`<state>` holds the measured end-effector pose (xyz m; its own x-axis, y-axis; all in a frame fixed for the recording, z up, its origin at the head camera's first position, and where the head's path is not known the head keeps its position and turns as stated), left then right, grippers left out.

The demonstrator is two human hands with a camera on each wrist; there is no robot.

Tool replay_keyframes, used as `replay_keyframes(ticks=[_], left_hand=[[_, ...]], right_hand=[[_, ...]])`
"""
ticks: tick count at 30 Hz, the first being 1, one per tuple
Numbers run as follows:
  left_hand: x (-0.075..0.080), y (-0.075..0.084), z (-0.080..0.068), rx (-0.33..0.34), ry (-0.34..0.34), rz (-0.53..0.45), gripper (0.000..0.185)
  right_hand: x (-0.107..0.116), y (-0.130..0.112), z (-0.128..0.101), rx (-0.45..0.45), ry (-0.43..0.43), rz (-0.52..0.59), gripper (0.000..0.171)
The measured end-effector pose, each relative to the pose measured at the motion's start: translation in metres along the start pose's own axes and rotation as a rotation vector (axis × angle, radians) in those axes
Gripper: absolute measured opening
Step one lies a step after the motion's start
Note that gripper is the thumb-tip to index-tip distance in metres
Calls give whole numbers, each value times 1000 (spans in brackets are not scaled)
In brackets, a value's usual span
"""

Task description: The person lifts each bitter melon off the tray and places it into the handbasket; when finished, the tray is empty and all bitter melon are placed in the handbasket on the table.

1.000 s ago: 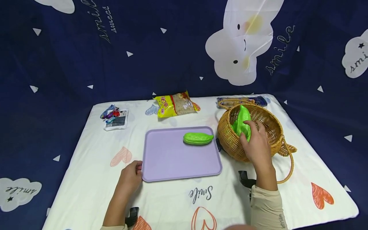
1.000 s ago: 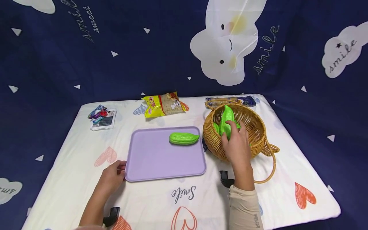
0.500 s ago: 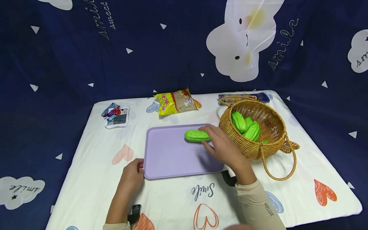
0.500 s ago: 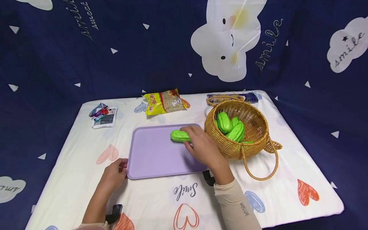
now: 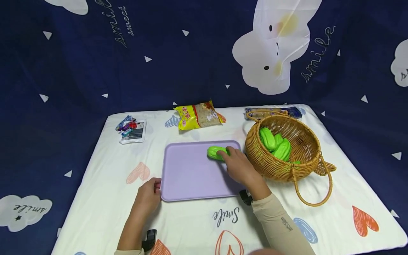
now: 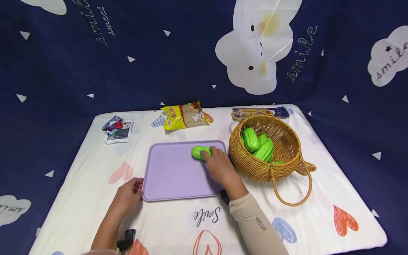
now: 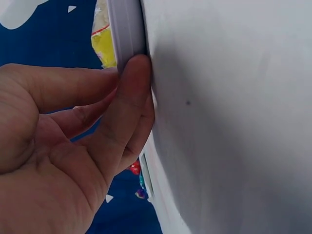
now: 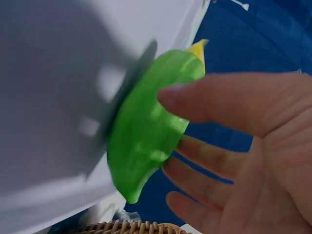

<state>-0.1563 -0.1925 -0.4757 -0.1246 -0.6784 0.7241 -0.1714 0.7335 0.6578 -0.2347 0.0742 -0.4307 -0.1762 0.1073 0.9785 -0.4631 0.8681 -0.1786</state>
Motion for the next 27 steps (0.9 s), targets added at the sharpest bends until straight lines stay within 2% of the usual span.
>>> replay_keyframes(ticks=[4, 11, 16, 18, 23, 27], left_hand=[[-2, -1, 0, 7, -6, -4, 35], [-8, -3, 1, 4, 0, -23, 36], [-10, -5, 1, 5, 9, -30, 37], [-10, -5, 2, 5, 5, -29, 37], [-8, -3, 1, 9, -10, -15, 37], [-3, -1, 2, 4, -17, -2, 37]], right_hand=[[6, 0, 1, 2, 70, 1, 48], [6, 4, 5, -36, 86, 66, 42], [6, 5, 4, -54, 97, 86, 45], [9, 4, 1, -51, 127, 89, 47], [41, -3, -22, -35, 280, 164, 53], [81, 4, -50, -87, 395, 323, 60]])
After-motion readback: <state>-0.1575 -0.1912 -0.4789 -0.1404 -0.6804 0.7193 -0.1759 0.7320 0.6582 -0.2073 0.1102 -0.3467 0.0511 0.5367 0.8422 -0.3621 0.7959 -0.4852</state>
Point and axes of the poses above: each hand's wrist, its own z-axis towards the middle knuckle, its own x-axis out of the back of the hand, y = z × x, the point moved 10 cm from there along z, towards the middle knuckle, and after that the axes turned 5 degrees about -y, right-handed, at the moved point
